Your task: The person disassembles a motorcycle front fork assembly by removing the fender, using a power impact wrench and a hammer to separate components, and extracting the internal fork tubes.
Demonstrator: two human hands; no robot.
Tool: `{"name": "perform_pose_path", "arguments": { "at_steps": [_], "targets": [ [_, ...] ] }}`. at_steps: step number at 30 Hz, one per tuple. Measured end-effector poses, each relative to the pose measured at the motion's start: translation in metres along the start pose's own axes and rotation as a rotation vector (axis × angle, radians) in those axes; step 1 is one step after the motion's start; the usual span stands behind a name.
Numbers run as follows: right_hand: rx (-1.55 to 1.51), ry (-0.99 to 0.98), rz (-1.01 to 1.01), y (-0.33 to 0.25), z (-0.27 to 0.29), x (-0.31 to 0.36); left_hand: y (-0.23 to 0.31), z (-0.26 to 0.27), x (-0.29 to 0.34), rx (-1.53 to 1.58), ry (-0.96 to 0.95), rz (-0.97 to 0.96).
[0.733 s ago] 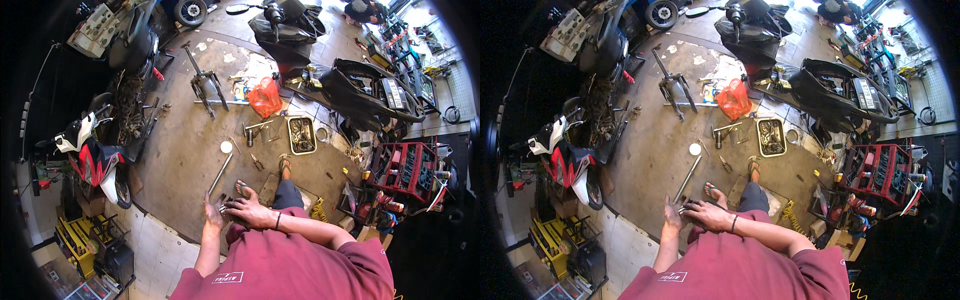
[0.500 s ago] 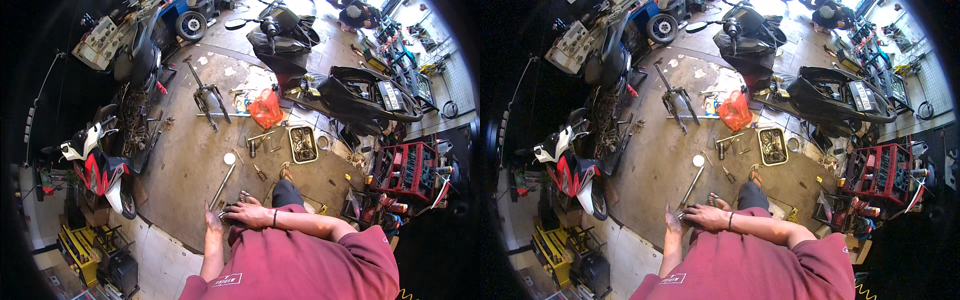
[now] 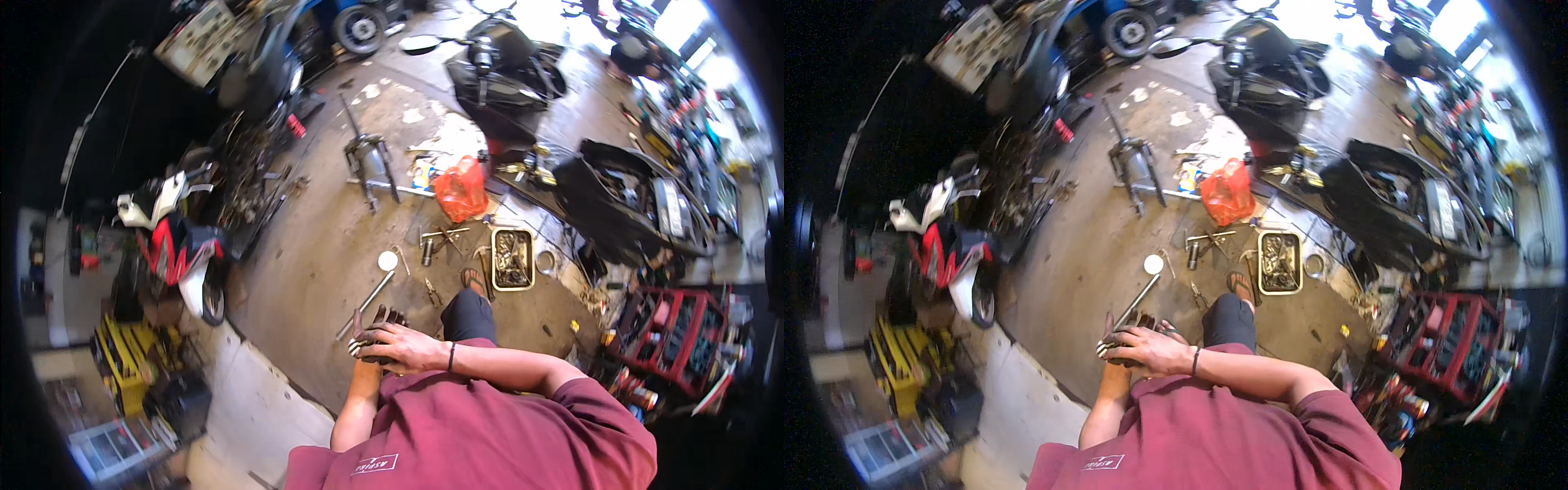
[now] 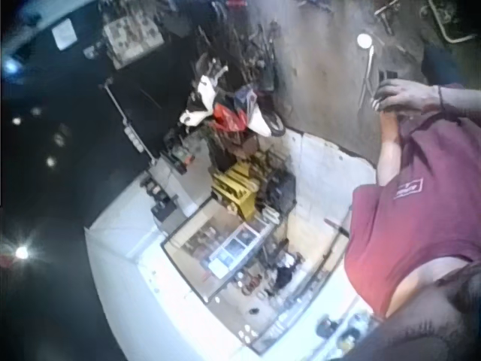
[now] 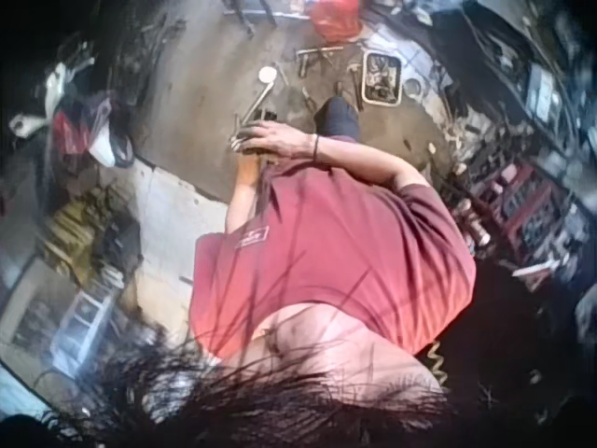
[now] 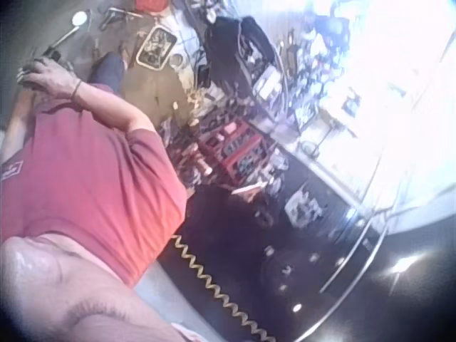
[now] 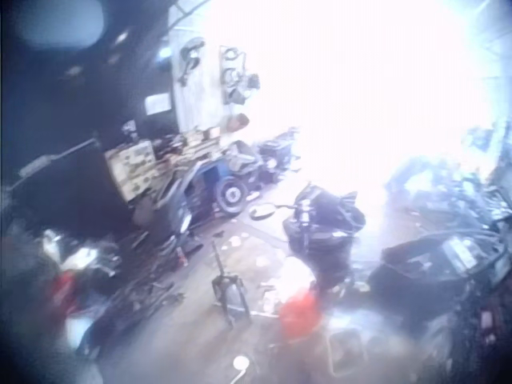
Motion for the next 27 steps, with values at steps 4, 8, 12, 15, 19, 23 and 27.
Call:
{"name": "perform_pose_path", "arguments": {
  "at_steps": [4,8,12,15,19,23,27],
  "targets": [
    [-0.069,-0.18,0.184,0.071,0.0,0.005,0.019,-0.06,-0.016,0.783,0.404,0.178],
    [0.087,-0.358,0.152,0.214,-0.019,0.003,-0.028,-0.102,-0.031,1.372,0.514,0.179],
    [0.245,0.191,-0.634,0.466,0.031,0.033,-0.179,-0.094,-0.054,1.147,0.441,0.443],
    [-0.192,0.505,-1.013,0.574,0.06,0.084,-0.385,-0.049,-0.003,0.699,0.571,0.732],
    [-0.181,0.664,-1.273,0.656,0.034,0.139,-0.62,-0.076,0.154,0.14,0.379,1.3],
    [-0.123,0.191,-1.326,0.677,-0.057,0.116,-0.779,-0.087,0.31,-0.295,0.114,1.629],
    [0.063,0.008,-1.387,0.685,-0.093,0.121,-0.773,-0.064,0.298,-0.1,0.38,1.642]
  ]
}}
Point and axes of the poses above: each hand's wrist, its own x-axis away from the middle knuckle, its own z-axis out of the back of the hand, y = z × x, the point moved 10 cm from there along -x, towards the middle knuckle, and after that the axes turned 14 degrees about -z, right-handed, at the moved point
